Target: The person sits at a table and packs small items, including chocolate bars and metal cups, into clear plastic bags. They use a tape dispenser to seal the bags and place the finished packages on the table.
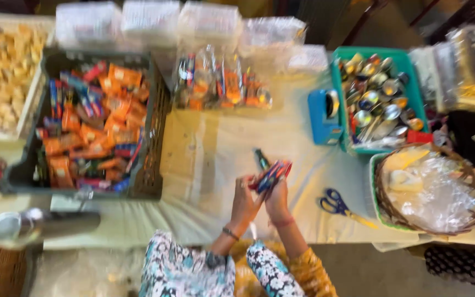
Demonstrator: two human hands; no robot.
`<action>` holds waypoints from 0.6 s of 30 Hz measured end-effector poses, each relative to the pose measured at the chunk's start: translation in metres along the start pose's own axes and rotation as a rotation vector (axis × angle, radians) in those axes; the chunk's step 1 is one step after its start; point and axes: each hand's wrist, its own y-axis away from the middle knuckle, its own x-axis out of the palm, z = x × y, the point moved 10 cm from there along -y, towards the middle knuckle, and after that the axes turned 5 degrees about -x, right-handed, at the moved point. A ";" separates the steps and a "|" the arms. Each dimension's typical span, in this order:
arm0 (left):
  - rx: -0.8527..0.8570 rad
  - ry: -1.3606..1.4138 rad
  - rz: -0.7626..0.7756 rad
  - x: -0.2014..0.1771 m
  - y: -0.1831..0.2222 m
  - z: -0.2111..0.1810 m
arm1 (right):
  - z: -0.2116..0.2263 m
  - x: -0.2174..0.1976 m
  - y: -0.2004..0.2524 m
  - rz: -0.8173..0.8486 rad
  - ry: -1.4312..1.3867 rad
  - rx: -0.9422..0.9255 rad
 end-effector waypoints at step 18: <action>-0.037 -0.053 0.071 -0.007 0.003 0.012 | -0.001 0.005 -0.022 -0.061 -0.040 -0.073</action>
